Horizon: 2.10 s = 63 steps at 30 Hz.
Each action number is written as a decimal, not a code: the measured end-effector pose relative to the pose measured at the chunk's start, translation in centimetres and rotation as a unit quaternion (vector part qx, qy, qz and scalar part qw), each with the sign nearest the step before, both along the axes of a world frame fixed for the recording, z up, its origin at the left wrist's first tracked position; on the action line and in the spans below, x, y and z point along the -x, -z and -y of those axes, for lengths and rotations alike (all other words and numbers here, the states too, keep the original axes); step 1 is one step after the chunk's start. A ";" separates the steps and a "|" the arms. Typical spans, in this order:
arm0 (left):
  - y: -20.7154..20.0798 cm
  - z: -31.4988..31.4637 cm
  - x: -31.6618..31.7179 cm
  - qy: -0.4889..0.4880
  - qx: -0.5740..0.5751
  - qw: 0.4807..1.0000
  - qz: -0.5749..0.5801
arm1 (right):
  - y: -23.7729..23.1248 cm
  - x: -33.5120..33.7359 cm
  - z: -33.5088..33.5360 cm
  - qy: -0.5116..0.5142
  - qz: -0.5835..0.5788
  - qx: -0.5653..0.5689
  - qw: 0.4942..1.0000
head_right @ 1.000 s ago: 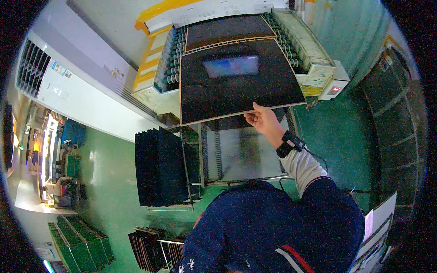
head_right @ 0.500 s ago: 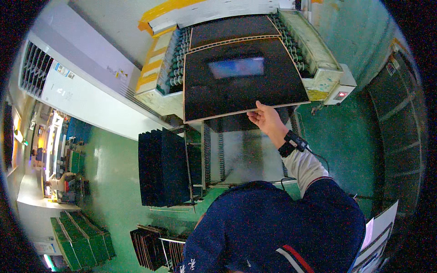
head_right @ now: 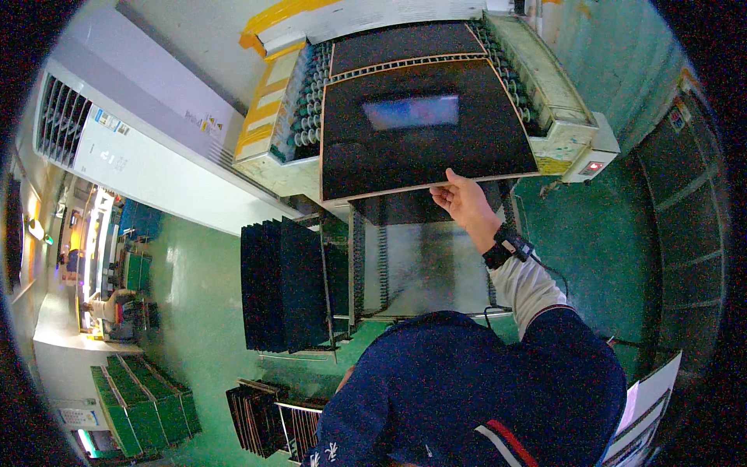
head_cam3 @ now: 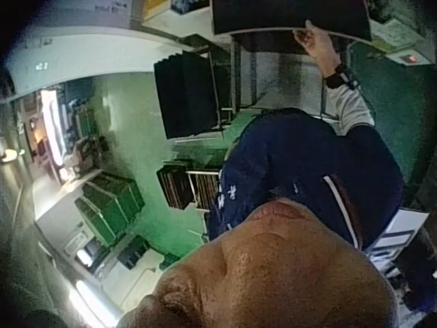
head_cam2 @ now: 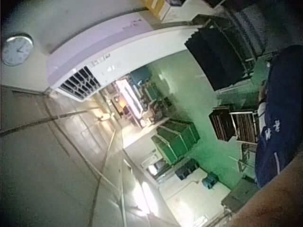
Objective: Taking dark sheets from a storage rack and loading them onto a roller conveyor for processing.
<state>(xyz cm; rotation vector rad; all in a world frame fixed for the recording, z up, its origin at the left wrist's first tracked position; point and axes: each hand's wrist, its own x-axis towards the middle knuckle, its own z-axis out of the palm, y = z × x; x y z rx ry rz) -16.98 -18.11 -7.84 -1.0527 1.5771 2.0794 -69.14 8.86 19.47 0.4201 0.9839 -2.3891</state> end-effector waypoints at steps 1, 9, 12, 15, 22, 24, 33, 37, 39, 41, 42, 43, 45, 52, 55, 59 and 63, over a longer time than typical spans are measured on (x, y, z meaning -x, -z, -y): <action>-0.9 -0.1 0.6 -0.013 -0.017 0.997 0.074 | 0.0 0.2 -0.1 0.004 -0.001 -0.003 1.000; -2.8 -0.3 0.3 -0.026 -0.006 0.995 0.096 | -0.4 1.1 0.7 -0.003 0.001 0.006 1.000; -3.5 -0.5 0.3 -0.018 0.004 0.995 0.100 | 0.0 1.6 0.9 -0.013 -0.005 0.009 1.000; -6.9 -1.2 2.3 0.007 0.046 0.991 0.123 | -0.2 1.9 0.6 0.001 -0.005 0.000 1.000; -10.0 -1.9 3.3 0.040 0.099 0.988 0.110 | 0.1 3.0 0.7 -0.009 -0.023 0.005 1.000; -12.5 -2.4 5.6 0.071 0.123 0.976 0.166 | 0.4 3.4 0.2 -0.008 -0.028 0.002 1.000; -5.6 -1.0 0.9 0.054 0.101 0.989 0.093 | -0.9 2.9 1.5 -0.178 -0.066 -0.058 0.980; -7.2 -1.8 2.0 0.032 0.075 0.990 0.118 | -0.4 2.5 1.9 -0.198 -0.162 -0.169 0.952; -9.9 -2.6 3.8 0.023 0.080 0.989 0.124 | 0.3 2.8 2.0 -0.169 -0.266 -0.255 0.914; -10.4 -2.7 3.9 0.024 0.087 0.990 0.112 | 1.7 3.8 2.1 -0.126 -0.405 -0.341 0.839; -9.9 -2.6 3.4 0.027 0.089 0.991 0.099 | 1.7 3.9 2.5 -0.117 -0.436 -0.389 0.803; -9.0 -2.5 2.7 0.029 0.092 0.992 0.085 | 1.5 4.0 2.8 -0.107 -0.467 -0.434 0.763; -7.4 -2.5 1.9 -0.029 0.034 0.996 0.078 | 1.0 4.0 3.1 -0.102 -0.526 -0.505 0.677; -4.9 -2.5 0.0 -0.074 0.002 0.995 0.070 | 0.1 5.0 4.1 -0.270 -0.522 -0.646 0.487; -5.1 -2.6 0.7 -0.025 0.013 0.998 0.061 | 0.9 5.8 4.8 -0.312 -0.528 -0.673 0.413; -6.9 -3.1 1.1 0.010 0.054 0.996 0.065 | 3.9 7.1 5.1 -0.329 -0.542 -0.685 0.360; -5.6 -3.6 -0.5 -0.039 0.018 0.995 0.093 | 4.6 7.8 5.5 -0.330 -0.563 -0.662 0.370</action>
